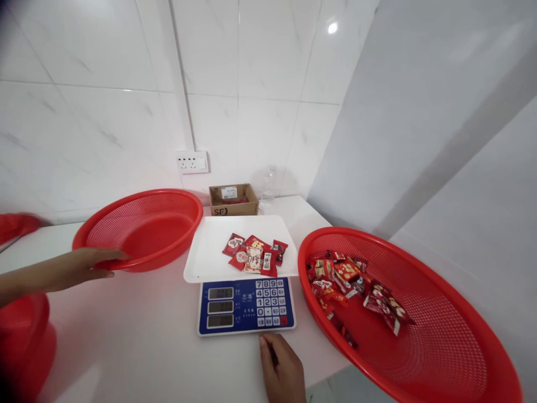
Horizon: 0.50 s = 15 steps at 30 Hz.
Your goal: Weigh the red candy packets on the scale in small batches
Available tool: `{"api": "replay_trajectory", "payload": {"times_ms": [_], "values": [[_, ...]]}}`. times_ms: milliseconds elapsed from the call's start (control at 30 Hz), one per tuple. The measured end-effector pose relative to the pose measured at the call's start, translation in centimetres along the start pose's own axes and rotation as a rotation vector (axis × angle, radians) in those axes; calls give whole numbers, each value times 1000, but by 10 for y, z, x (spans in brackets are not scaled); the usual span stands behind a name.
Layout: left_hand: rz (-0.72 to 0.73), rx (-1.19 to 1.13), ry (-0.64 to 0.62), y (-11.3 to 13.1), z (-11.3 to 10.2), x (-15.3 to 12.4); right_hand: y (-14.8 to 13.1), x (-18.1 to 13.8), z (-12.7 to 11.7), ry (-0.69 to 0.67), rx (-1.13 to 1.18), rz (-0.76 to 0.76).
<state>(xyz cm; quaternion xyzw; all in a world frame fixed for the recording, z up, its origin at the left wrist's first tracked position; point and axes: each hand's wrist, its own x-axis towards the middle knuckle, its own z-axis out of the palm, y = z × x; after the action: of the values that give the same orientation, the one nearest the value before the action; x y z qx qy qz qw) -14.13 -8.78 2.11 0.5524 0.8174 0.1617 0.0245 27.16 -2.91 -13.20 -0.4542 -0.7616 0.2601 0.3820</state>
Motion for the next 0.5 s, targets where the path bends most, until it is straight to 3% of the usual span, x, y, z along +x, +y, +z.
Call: {"api": "replay_trajectory", "payload": {"times_ms": [100, 233, 367, 500], "values": [[139, -53, -160, 13, -4, 8, -2, 1, -1, 0, -10, -14], [393, 18, -251, 60, -6, 27, -6, 3, -1, 29, 1, -9], [588, 8, -298, 119, 19, 50, -9, 3, 0, 48, 35, 15], [730, 11, -357, 159, 54, 75, -9, 1, 4, 103, 92, 53]]}}
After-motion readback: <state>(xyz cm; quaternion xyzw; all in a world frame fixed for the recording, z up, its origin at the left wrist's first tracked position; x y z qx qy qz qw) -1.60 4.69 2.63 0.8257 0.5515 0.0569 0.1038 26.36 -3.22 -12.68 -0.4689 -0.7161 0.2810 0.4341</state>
